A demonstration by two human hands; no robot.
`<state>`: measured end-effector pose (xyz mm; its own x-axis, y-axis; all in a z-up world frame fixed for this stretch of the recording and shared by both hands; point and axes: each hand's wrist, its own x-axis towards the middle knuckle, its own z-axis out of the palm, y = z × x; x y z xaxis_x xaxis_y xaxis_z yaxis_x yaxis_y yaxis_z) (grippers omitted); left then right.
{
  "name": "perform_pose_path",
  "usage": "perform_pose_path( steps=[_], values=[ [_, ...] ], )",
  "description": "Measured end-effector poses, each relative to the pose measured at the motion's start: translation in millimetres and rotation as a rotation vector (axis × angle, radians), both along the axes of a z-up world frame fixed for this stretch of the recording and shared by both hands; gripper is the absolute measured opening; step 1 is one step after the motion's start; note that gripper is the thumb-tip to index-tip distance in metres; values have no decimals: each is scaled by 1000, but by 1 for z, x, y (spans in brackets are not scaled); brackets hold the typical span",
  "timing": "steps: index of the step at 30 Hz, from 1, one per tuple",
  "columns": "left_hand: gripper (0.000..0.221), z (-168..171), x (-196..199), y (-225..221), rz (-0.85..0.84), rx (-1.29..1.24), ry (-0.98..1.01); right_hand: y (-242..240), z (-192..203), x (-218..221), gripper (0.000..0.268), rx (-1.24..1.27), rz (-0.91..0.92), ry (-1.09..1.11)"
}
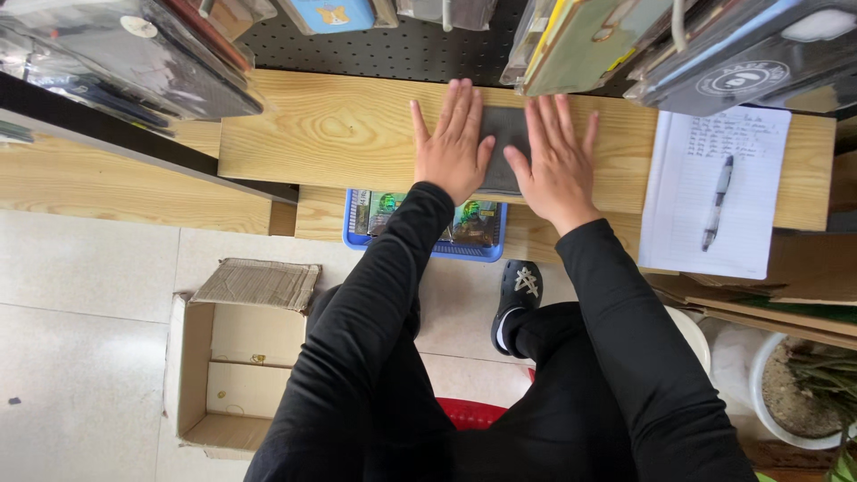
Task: The person hand-washes a cloth in a bowl of water, wrings it out, folds it, and then uses it to wipe down several packaged items.
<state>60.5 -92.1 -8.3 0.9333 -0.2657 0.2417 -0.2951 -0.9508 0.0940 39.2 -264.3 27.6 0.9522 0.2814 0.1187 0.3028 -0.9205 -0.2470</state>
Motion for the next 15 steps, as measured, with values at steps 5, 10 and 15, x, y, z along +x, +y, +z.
perform_pose_path(
  steps=[5,10,15],
  values=[
    [67,-13,4,-2,6,28,33,19,-23,3,66,-34,12,63],
    [68,14,10,9,6,29,67,20,-21,1,69,-55,52,-50],
    [51,51,4,39,-21,-657,40,52,-7,-6,83,-88,180,31]
  ],
)
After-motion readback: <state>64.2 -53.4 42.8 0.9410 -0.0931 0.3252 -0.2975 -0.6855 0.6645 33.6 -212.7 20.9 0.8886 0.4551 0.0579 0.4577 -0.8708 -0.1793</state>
